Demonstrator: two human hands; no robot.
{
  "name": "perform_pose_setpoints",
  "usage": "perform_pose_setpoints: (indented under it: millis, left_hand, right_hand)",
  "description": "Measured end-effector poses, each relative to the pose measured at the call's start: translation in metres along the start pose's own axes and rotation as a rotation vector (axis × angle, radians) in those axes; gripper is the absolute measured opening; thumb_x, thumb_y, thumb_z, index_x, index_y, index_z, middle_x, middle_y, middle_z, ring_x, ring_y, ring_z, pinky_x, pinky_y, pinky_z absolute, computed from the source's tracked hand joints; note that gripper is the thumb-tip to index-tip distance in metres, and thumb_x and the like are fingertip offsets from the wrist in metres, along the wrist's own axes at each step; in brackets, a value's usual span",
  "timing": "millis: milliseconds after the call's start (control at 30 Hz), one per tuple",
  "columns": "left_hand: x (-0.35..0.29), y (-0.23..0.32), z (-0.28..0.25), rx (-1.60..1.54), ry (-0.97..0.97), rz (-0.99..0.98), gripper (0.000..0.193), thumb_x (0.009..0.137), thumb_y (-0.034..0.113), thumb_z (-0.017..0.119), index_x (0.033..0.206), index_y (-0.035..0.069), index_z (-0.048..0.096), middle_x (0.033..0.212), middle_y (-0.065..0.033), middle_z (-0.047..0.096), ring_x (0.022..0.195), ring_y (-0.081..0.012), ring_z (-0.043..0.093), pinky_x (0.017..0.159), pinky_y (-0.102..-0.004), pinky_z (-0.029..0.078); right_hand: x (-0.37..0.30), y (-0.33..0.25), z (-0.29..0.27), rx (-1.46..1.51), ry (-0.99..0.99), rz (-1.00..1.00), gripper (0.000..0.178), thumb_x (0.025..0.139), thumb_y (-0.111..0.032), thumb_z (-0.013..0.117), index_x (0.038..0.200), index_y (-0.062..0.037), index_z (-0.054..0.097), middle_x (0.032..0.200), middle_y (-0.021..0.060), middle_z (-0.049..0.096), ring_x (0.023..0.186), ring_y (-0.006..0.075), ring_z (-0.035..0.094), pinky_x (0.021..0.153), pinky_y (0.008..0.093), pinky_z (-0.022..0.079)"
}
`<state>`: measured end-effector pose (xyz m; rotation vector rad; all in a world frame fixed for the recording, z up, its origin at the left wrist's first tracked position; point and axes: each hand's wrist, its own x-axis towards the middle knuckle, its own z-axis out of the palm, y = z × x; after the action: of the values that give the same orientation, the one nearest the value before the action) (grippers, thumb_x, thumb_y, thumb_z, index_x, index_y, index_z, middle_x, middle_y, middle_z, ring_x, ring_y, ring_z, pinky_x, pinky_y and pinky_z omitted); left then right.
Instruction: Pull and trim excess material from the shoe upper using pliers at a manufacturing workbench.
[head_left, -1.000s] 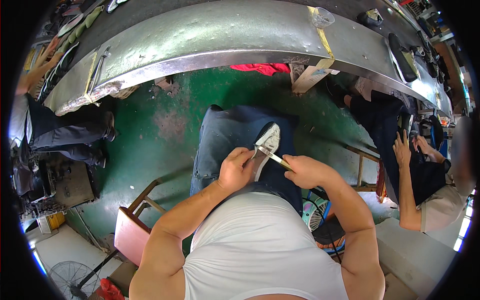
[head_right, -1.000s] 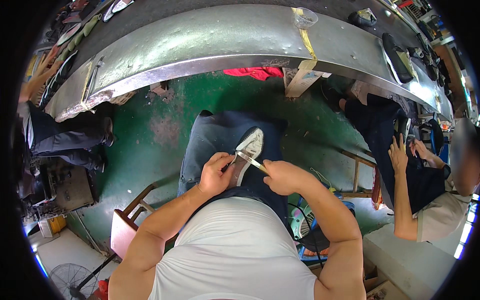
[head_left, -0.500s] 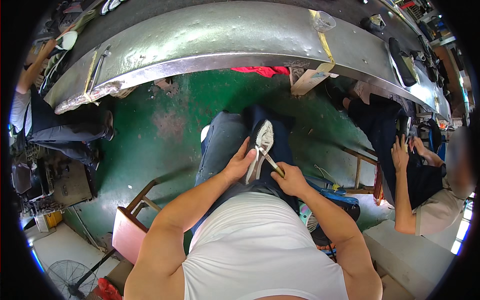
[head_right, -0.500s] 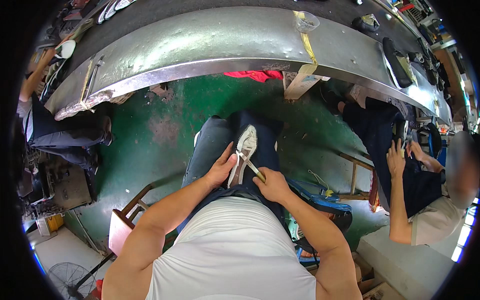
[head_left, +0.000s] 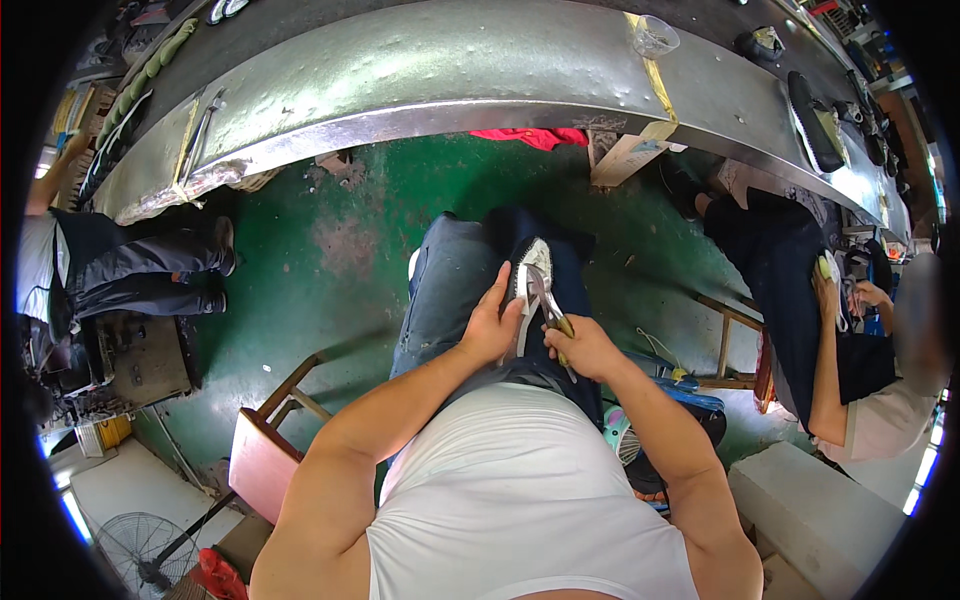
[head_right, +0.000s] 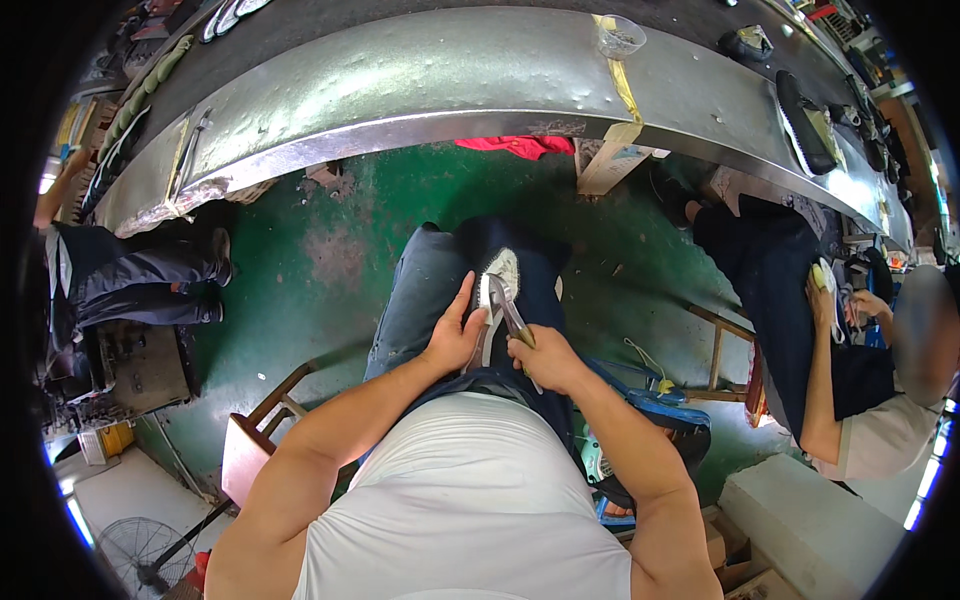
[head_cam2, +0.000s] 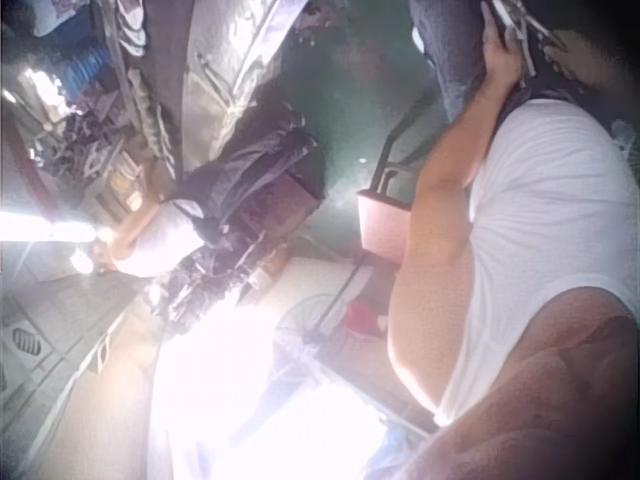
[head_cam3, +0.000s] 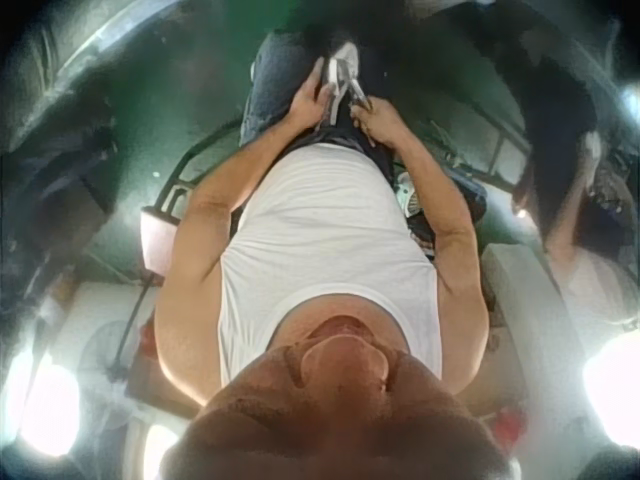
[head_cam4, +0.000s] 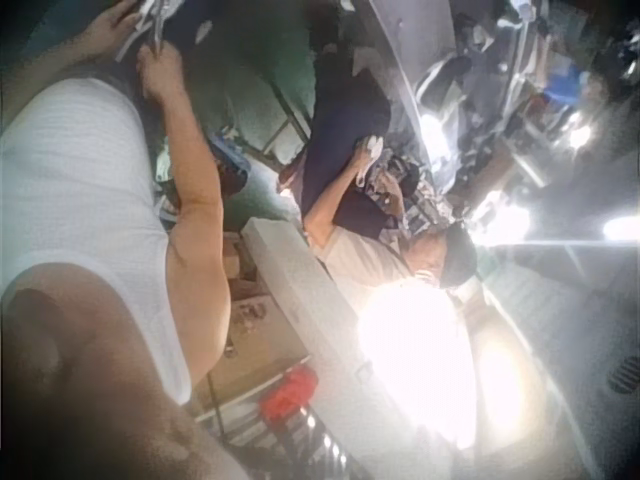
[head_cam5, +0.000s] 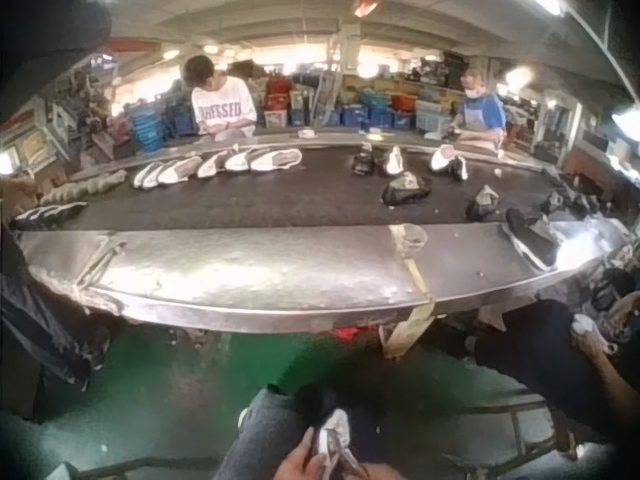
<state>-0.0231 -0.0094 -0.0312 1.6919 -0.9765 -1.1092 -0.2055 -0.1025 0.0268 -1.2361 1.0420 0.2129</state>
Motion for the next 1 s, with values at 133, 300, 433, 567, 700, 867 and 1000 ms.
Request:
perform_pose_setpoints:
  millis: [133,300,433,567,700,867,1000]
  left_hand:
    - [0.002,0.002,-0.003,0.099,-0.033,0.129,0.063,0.1,0.013,0.052,0.157,0.008,0.024,0.149,-0.026,0.042,0.138,-0.034,0.043,0.112,-0.0354,0.035]
    - [0.008,-0.005,-0.004,0.257,0.002,0.245,0.062,0.1,0.011,0.05,0.156,0.01,0.025,0.15,-0.028,0.039,0.14,-0.0409,0.039,0.113,-0.0374,0.035]
    - [0.009,0.01,-0.008,0.381,-0.102,0.181,0.056,0.099,0.017,0.049,0.153,0.017,0.033,0.145,-0.0334,0.04,0.129,-0.0483,0.046,0.108,-0.0433,0.042]
    - [0.009,0.021,-0.012,0.461,-0.124,0.069,0.05,0.099,0.02,0.048,0.148,0.019,0.04,0.138,-0.0359,0.045,0.127,-0.0505,0.046,0.106,-0.0479,0.044]
    - [0.01,0.022,-0.009,0.489,-0.109,0.123,0.047,0.099,0.02,0.048,0.146,0.02,0.043,0.137,-0.0379,0.046,0.119,-0.0515,0.054,0.101,-0.0485,0.048]
    - [0.008,0.018,-0.012,0.503,-0.138,0.146,0.045,0.1,0.025,0.048,0.144,0.025,0.045,0.139,-0.0368,0.044,0.105,-0.0502,0.062,0.093,-0.0491,0.053]
    - [0.003,0.014,-0.014,0.51,-0.171,0.151,0.043,0.1,0.025,0.048,0.143,0.025,0.047,0.141,-0.0364,0.042,0.104,-0.0497,0.063,0.091,-0.0488,0.054]
  right_hand:
    - [0.0,-0.004,-0.01,0.077,-0.048,-0.018,0.024,0.1,-0.019,0.057,0.109,0.0034,0.061,0.082,0.0049,0.065,0.073,0.012,0.062,0.054,0.0254,0.049]
    - [0.008,0.004,0.002,0.173,-0.059,0.075,0.026,0.101,-0.026,0.056,0.107,-0.0007,0.06,0.086,0.0048,0.063,0.074,0.0102,0.062,0.048,0.0215,0.043]
    - [0.007,0.02,-0.012,0.514,-0.199,0.112,0.021,0.099,-0.023,0.06,0.102,-0.0027,0.061,0.086,0.0051,0.065,0.071,0.0114,0.062,0.048,0.0239,0.043]
    - [-0.008,0.001,-0.053,0.433,-0.337,0.143,0.034,0.1,-0.027,0.058,0.117,0.003,0.058,0.098,0.0098,0.065,0.087,0.0198,0.069,0.058,0.03,0.061]
    - [0.001,-0.022,-0.048,0.043,-0.075,-0.024,0.039,0.103,-0.034,0.047,0.1,0.0019,0.059,0.082,0.012,0.067,0.072,0.0191,0.068,0.053,0.0305,0.055]
    - [0.024,-0.042,-0.037,-0.372,0.063,-0.184,0.047,0.104,-0.039,0.041,0.087,0.002,0.059,0.068,0.0109,0.065,0.062,0.0208,0.066,0.061,0.0358,0.052]
    - [0.028,-0.028,-0.038,-0.274,-0.022,-0.1,0.043,0.105,-0.036,0.042,0.091,0.0012,0.06,0.075,0.0082,0.064,0.062,0.0159,0.064,0.057,0.0333,0.051]
